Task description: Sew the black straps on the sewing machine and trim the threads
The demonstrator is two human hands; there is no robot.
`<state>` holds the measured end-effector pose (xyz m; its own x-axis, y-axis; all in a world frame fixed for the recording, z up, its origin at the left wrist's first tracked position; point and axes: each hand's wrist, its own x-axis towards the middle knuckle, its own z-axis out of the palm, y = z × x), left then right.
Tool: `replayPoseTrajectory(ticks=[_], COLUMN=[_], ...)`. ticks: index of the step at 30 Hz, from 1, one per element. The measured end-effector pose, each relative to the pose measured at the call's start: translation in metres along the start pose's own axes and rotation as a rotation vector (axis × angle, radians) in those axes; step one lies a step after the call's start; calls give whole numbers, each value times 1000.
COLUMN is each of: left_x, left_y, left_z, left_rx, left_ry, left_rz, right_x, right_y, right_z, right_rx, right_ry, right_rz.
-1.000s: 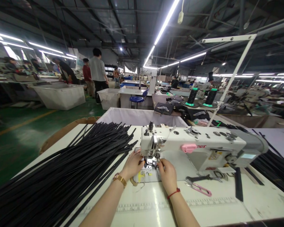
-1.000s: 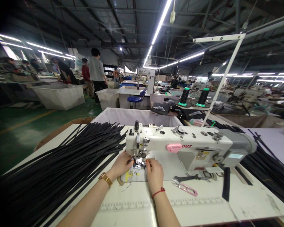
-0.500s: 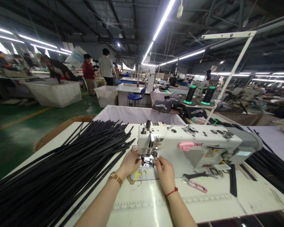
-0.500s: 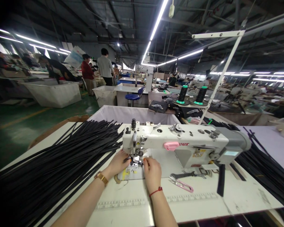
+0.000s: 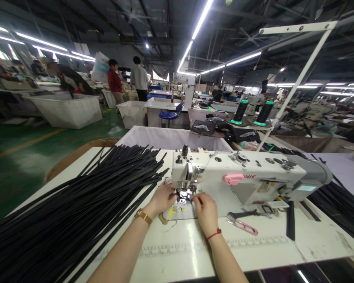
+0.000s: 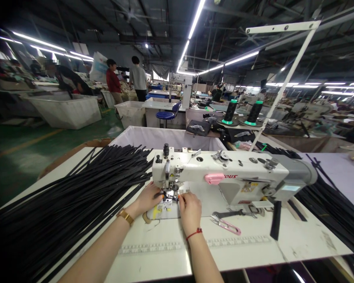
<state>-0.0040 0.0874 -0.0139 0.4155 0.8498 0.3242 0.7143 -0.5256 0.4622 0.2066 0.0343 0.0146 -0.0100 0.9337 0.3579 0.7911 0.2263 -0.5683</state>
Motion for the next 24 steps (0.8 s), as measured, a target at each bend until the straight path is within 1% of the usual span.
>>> replayPoseTrajectory(ticks=[3, 9, 14, 24], left_x=[-2, -8, -8, -7], left_y=[3, 13, 12, 13], left_z=[-3, -12, -12, -14], left_rx=[4, 14, 0, -46], left_ry=[-11, -9, -24, -47], left_rz=[1, -48, -86, -111], right_x=[1, 2, 3, 3], right_y=[1, 8, 12, 8], right_z=[1, 8, 11, 11], right_rx=[-20, -51, -43, -131], right_ry=[-5, -28, -45, -63], right_rz=[-16, -62, -68, -56])
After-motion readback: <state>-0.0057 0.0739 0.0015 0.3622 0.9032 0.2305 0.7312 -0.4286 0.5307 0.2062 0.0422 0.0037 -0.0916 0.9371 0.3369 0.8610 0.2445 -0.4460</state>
